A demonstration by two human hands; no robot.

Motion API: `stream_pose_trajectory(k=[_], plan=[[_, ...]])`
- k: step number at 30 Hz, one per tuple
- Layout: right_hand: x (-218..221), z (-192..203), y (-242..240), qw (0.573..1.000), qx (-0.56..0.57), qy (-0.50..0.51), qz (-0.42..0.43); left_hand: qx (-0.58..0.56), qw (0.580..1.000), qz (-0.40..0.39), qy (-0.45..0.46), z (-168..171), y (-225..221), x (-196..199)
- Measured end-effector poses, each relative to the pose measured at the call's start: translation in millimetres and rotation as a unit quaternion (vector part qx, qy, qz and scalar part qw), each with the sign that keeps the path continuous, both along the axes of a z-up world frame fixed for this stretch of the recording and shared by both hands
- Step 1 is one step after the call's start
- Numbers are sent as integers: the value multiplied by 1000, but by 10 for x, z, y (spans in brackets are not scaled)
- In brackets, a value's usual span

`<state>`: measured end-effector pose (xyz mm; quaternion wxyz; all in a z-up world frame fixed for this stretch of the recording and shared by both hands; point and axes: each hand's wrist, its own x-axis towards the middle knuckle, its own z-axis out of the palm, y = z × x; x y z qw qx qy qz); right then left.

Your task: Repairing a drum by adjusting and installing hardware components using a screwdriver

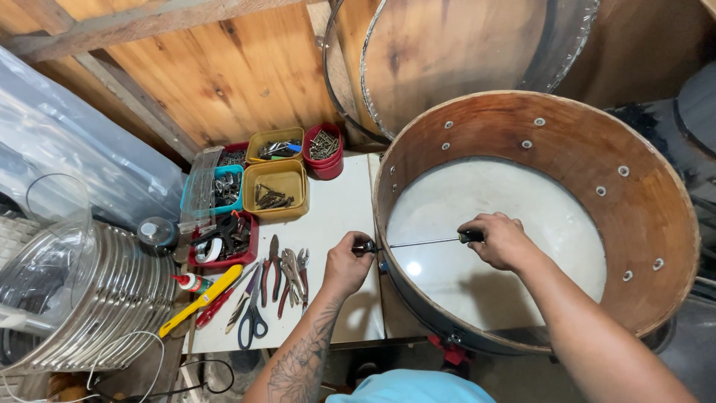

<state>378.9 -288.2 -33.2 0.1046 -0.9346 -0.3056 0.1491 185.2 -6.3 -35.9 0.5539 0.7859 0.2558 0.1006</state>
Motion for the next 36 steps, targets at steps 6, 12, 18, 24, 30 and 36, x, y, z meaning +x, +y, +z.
stream_pose_trajectory(k=[6,12,18,24,30,36], plan=[[-13,-10,-44,999,15,27,-22,-5,1000,2,-10,-35,34,15],[80,159,-188,985,127,85,-76,1,1000,-7,-16,-29,44,18],[137,83,-263,881,347,256,-195,2,1000,-11,-16,-34,43,4],[265,-273,-230,779,492,288,-261,21,1000,-5,-19,21,-28,-33],[246,-240,-212,754,496,317,-292,29,999,-10,-23,83,-57,-70],[195,-216,-68,735,503,311,-332,37,999,-18,-19,48,-24,-21]])
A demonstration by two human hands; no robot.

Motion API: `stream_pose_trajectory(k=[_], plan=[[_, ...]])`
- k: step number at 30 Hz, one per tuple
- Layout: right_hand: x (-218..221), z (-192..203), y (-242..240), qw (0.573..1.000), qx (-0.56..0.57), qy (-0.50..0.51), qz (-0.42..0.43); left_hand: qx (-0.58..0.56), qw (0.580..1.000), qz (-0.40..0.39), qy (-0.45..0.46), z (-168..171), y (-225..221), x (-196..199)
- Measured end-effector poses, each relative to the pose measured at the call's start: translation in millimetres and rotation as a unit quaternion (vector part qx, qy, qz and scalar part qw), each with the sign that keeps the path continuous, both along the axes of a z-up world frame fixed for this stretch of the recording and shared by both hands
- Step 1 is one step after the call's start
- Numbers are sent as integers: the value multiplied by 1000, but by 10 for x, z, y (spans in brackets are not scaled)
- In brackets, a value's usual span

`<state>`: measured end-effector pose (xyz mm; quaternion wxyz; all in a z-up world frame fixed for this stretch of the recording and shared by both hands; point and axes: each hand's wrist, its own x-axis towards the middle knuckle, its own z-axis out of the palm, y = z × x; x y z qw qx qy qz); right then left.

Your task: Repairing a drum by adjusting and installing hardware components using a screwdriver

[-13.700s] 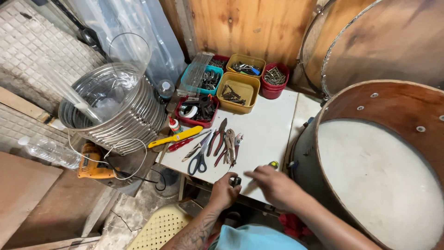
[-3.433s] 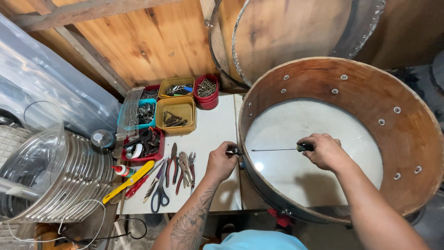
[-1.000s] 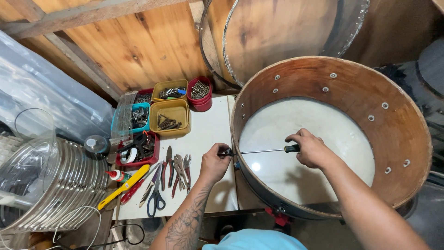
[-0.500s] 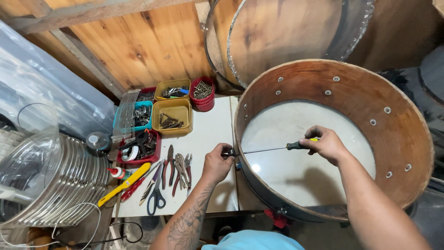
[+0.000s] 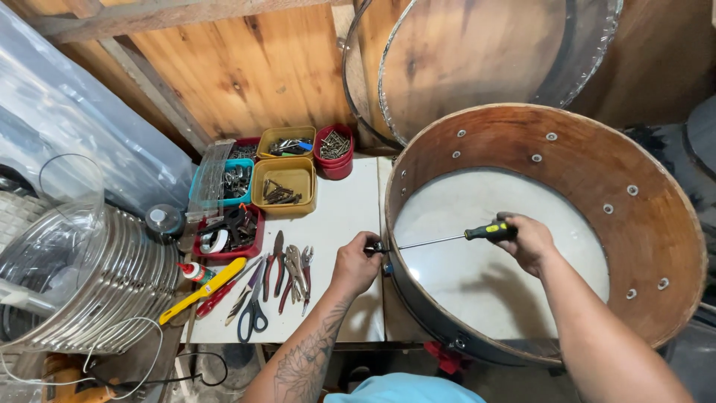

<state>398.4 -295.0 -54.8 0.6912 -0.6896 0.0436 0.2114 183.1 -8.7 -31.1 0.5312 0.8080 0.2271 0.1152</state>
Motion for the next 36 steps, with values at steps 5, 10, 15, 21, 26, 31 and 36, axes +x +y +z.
stream_pose_trajectory(k=[5,10,15,21,26,31,36], plan=[[-20,13,-5,998,63,-2,-24,-1,1000,2,4,-68,14,-1],[56,-65,81,989,116,35,-85,-2,1000,7,-1,-6,-19,-22],[-177,309,139,997,57,-24,-44,-5,1000,9,-1,13,-25,-14],[-223,341,178,998,43,-13,-52,-4,1000,10,5,5,-27,-17],[-35,33,111,995,51,-52,-65,3,1000,11,2,12,-32,-13],[15,-8,90,990,118,16,-82,-15,1000,13,-12,-31,-24,6],[14,-49,109,998,11,-43,-44,-3,1000,10,-19,-23,-38,-16]])
